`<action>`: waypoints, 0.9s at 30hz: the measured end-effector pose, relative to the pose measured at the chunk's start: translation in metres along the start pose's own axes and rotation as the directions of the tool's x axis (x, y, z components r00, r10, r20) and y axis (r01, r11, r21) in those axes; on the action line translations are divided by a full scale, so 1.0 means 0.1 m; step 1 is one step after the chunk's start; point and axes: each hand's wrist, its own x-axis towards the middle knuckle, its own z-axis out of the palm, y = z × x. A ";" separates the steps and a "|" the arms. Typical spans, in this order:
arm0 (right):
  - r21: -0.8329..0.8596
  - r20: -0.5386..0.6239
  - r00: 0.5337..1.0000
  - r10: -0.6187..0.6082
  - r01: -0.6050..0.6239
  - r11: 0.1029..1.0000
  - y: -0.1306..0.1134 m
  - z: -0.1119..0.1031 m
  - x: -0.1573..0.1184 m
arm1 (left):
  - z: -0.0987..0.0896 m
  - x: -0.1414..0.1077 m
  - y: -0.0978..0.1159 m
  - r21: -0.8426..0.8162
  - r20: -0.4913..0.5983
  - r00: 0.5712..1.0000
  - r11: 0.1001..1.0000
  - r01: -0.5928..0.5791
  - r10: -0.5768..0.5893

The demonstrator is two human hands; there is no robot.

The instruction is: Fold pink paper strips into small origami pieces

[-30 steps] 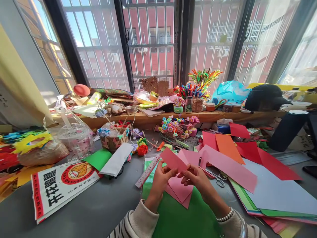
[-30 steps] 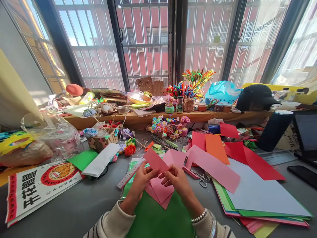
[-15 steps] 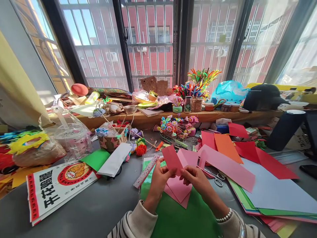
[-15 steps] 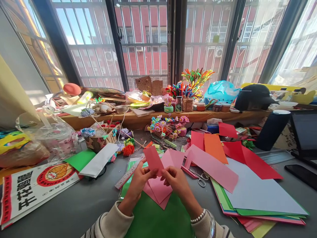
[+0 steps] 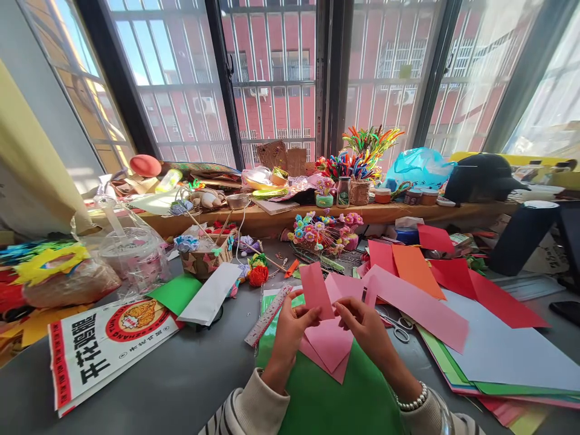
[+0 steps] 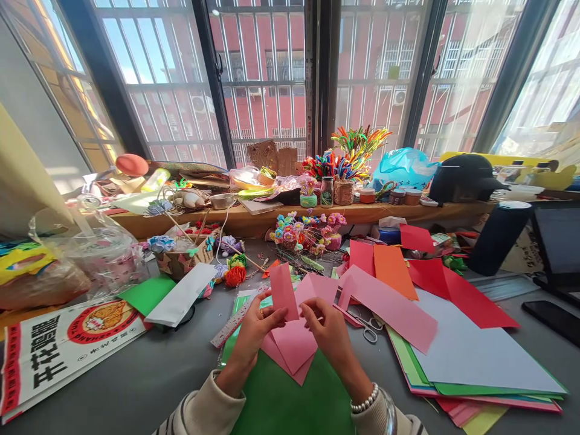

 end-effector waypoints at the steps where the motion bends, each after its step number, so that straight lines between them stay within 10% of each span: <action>1: -0.042 -0.039 0.998 -0.049 0.048 0.998 -0.01 -0.04 0.00 | 0.00 0.00 0.00 0.010 0.001 1.000 1.000 0.000 0.000; 7: -0.177 0.135 0.944 -0.301 0.322 0.930 -0.06 -0.16 0.01 | 0.01 0.01 -0.01 0.065 0.055 0.998 0.998 0.028 -0.032; 27: -0.136 0.146 0.967 -0.209 0.229 0.964 0.00 -0.16 0.08 | 0.02 0.00 -0.01 0.086 0.175 0.984 0.996 -0.022 0.007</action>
